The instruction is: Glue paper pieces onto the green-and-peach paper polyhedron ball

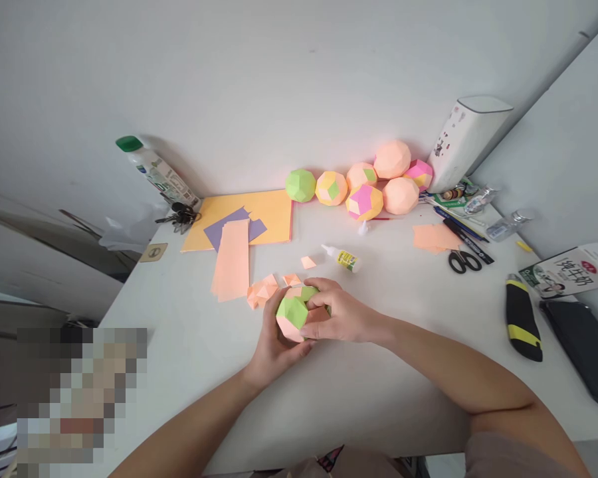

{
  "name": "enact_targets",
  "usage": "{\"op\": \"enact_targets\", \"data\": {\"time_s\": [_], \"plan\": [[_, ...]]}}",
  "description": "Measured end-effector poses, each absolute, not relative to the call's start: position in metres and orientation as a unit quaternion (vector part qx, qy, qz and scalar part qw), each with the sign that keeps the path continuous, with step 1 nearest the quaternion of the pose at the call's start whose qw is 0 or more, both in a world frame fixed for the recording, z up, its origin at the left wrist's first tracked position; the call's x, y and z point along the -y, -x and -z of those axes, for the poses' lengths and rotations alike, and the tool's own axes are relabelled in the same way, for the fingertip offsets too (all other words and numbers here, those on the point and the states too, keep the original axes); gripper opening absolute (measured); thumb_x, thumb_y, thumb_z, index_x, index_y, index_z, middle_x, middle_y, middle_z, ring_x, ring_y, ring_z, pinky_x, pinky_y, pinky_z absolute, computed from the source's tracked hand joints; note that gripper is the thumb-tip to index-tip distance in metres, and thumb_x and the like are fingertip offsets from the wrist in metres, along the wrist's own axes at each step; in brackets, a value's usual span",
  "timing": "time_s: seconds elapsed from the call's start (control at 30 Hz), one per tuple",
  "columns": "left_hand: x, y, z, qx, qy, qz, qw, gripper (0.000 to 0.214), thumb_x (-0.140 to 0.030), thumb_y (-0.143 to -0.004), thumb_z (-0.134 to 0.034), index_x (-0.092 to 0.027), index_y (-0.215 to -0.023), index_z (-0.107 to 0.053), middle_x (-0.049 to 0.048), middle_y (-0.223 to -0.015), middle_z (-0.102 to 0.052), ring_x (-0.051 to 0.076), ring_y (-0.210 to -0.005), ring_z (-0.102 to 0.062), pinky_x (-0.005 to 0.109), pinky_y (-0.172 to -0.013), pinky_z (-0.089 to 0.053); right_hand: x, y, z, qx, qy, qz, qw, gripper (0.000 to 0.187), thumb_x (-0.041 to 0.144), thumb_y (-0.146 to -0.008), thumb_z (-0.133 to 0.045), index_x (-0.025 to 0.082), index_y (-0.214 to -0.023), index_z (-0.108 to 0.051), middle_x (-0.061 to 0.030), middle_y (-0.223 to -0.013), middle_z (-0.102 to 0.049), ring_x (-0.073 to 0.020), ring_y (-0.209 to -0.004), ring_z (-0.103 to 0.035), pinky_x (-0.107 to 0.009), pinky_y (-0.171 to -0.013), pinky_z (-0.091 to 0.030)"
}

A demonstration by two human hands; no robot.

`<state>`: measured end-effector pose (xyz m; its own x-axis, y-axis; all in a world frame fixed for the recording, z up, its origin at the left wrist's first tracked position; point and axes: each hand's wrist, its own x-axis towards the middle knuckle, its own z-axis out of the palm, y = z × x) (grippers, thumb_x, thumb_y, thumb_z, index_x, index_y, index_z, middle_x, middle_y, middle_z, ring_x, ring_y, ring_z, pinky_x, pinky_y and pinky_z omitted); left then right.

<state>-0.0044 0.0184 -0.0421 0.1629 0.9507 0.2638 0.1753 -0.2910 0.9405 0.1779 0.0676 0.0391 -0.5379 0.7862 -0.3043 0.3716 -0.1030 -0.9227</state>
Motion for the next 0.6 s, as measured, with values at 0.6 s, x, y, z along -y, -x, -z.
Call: {"op": "enact_targets", "data": {"time_s": [0.6], "plan": [[-0.0185, 0.0044, 0.0362, -0.428, -0.729, -0.484, 0.228, 0.085, -0.024, -0.078, -0.069, -0.026, -0.145, -0.017, 0.0194, -0.143, -0.028, 0.034, -0.137, -0.03, 0.055, -0.101, -0.043, -0.0725, -0.1832, -0.0343, 0.7, 0.396, -0.569, 0.172, 0.024, 0.045, -0.075, -0.072, 0.021, -0.076, -0.071, -0.0024, -0.153, -0.028, -0.0306, -0.143, -0.018, -0.051, -0.113, -0.023]]}}
